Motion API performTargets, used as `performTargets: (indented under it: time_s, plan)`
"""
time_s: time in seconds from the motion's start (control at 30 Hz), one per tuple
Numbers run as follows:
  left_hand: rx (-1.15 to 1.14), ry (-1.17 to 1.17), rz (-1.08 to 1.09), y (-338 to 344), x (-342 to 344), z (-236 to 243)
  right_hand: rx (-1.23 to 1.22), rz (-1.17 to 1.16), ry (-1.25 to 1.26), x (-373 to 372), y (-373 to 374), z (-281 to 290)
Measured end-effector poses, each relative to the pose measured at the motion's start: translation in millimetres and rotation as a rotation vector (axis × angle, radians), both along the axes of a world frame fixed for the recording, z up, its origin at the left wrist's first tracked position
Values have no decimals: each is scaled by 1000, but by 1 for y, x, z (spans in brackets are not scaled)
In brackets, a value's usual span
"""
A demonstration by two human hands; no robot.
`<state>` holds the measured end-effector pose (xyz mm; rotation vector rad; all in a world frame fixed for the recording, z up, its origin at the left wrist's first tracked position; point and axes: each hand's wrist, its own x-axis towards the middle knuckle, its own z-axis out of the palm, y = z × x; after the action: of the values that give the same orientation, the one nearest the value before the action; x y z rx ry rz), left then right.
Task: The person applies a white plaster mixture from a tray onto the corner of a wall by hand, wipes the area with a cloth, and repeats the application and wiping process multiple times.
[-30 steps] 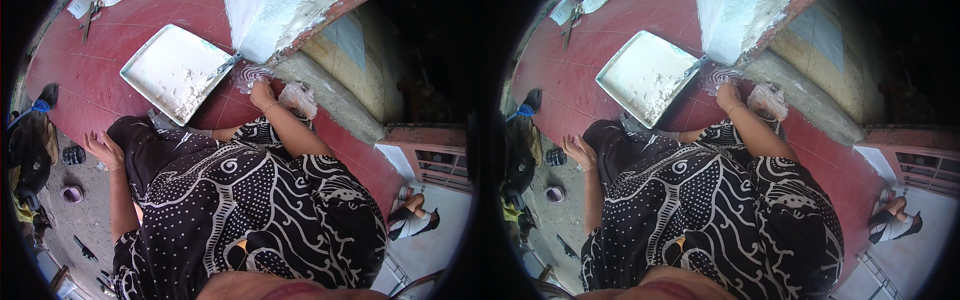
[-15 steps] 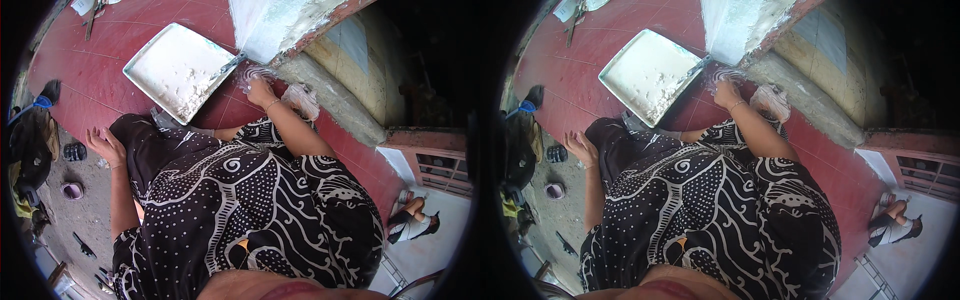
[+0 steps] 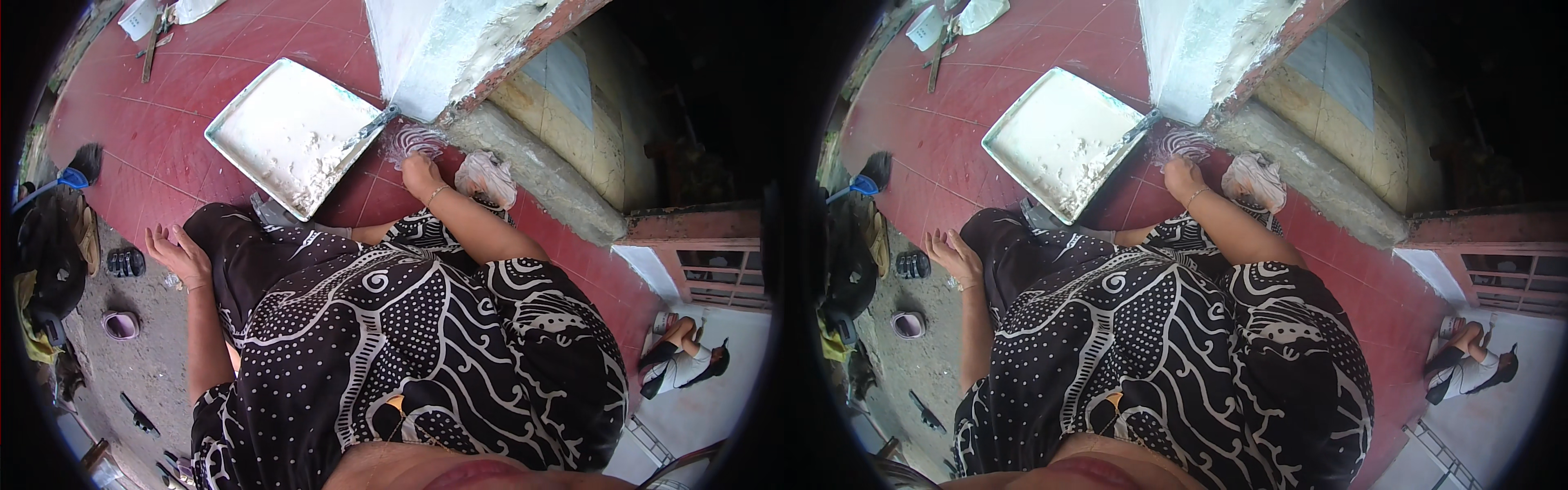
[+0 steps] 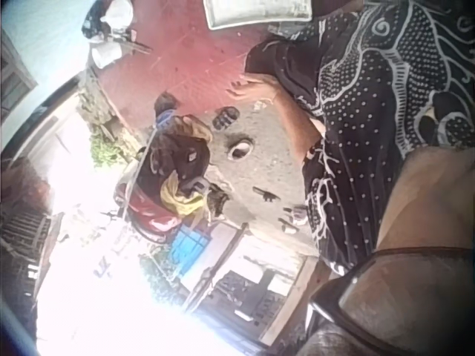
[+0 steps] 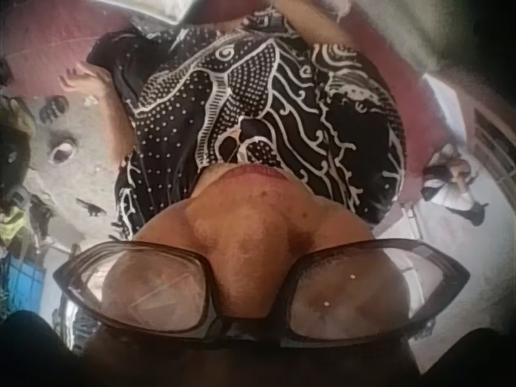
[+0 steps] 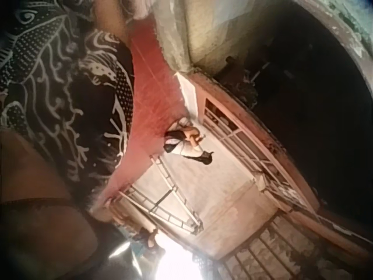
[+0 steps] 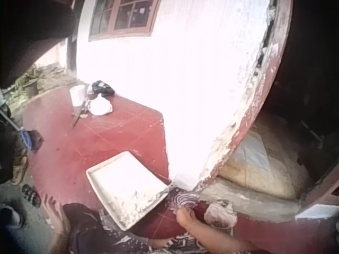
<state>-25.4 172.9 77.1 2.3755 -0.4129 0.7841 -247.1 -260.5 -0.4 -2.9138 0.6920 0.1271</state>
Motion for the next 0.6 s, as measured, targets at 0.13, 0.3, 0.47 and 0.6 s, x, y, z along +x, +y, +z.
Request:
performTargets:
  time_s: [0.13,0.3,0.47,0.6]
  plan:
    - [7,10,19,-1,-3,2,198,-425,-84,10,-12,1]
    - [-120,80,-3,-1,-3,0,978,-775,-657,3,-39,49]
    - [-113,41,-10,-2,-1,-3,1047,-500,-1171,-12,-55,188]
    - [-111,40,-6,-2,-1,-4,373,-149,-1421,-26,-62,331]
